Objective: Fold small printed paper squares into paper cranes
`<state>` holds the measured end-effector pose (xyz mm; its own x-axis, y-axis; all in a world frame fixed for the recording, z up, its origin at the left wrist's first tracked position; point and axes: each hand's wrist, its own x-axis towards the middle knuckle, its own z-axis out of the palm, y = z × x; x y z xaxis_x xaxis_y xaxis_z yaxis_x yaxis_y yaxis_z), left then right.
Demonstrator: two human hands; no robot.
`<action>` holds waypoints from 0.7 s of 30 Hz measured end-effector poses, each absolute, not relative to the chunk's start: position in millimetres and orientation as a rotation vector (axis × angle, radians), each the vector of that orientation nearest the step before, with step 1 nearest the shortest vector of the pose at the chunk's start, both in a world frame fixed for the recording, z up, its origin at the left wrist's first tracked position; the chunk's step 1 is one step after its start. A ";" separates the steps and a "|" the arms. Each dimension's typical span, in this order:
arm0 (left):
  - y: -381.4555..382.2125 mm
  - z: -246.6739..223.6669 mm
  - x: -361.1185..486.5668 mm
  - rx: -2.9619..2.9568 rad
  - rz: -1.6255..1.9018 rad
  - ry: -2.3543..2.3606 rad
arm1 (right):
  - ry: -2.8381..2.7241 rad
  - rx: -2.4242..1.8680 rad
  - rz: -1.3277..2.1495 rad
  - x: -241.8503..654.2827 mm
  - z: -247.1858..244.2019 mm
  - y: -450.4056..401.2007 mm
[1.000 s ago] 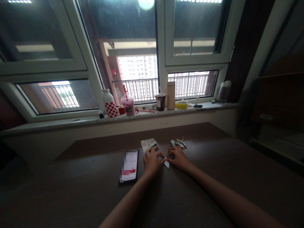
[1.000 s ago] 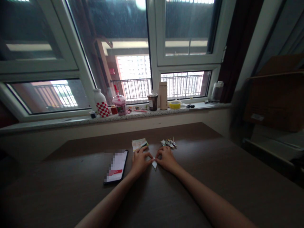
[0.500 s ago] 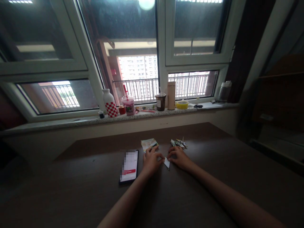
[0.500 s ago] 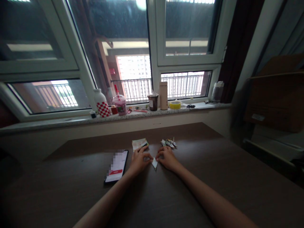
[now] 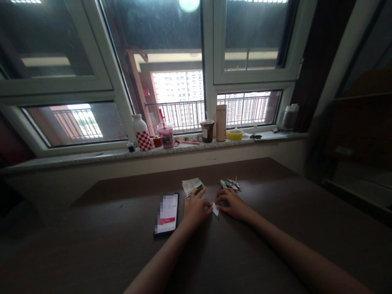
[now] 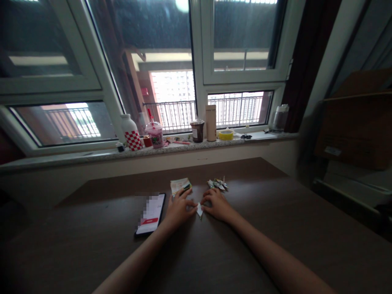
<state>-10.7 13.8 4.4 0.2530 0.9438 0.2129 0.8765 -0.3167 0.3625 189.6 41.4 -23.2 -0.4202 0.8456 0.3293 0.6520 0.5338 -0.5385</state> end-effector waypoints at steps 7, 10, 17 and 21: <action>9.4 8.3 -10.8 2.345 0.538 1.720 | -2.234 -1.187 0.443 192.9 -21.2 38.1; 6.7 9.5 -11.3 2.331 0.507 1.719 | -2.237 -1.177 0.444 193.2 -21.1 37.9; 0.0 10.1 -11.6 2.347 0.435 1.729 | -2.266 -1.196 0.448 193.2 -17.9 37.0; 2.2 10.5 -13.5 2.355 0.404 1.714 | -2.277 -1.195 0.453 194.5 -15.9 35.8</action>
<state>-13.5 2.2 10.5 0.2901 0.9516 0.1019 0.8968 -0.3074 0.3181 194.5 35.8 -15.9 -0.4721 0.8314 0.2931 0.6557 0.5534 -0.5135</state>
